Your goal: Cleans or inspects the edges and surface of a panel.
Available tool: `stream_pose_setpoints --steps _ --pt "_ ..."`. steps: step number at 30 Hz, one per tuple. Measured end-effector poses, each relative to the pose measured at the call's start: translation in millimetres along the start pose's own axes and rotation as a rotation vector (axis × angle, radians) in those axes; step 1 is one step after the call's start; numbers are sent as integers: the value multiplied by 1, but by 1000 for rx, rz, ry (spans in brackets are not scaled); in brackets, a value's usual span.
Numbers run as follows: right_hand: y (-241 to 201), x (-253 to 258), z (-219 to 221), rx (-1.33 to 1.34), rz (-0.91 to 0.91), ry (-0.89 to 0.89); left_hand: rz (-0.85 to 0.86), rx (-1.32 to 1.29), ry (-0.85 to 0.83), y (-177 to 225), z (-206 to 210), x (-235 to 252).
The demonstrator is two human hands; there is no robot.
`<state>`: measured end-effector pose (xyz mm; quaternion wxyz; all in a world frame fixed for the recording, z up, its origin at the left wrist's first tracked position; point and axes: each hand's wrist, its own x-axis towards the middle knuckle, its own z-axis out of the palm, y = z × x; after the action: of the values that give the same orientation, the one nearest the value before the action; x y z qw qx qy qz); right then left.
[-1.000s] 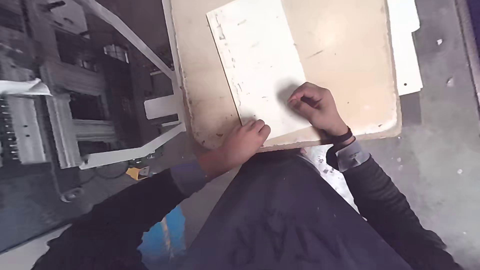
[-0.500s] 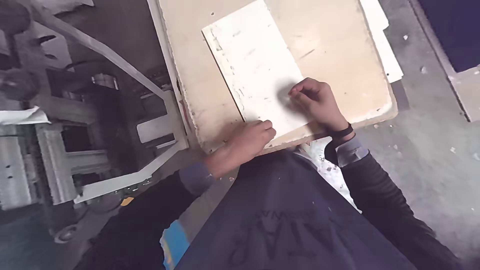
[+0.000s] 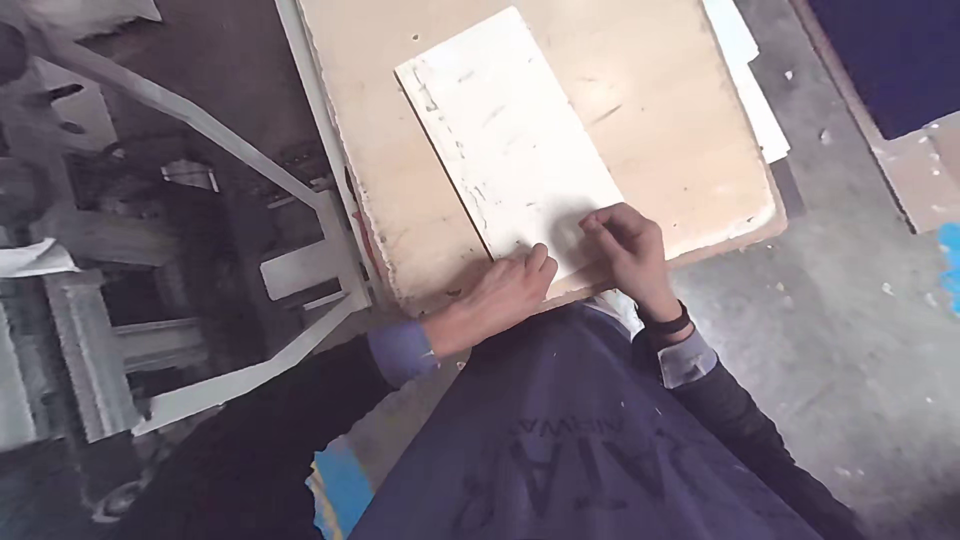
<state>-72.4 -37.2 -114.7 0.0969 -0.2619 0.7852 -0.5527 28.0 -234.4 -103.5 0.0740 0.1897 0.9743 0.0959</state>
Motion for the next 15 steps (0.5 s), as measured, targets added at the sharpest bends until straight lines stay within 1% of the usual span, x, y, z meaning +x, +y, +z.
stream_pose_setpoints --steps 4,7,15 --pt "3 -21 8 -250 -124 -77 20 -69 41 -6 4 -1" --pt "1 -32 17 -360 -176 -136 14 -86 58 -9 8 -2" --pt "-3 -43 45 -483 -179 -81 2 -123 121 -12 15 -6"
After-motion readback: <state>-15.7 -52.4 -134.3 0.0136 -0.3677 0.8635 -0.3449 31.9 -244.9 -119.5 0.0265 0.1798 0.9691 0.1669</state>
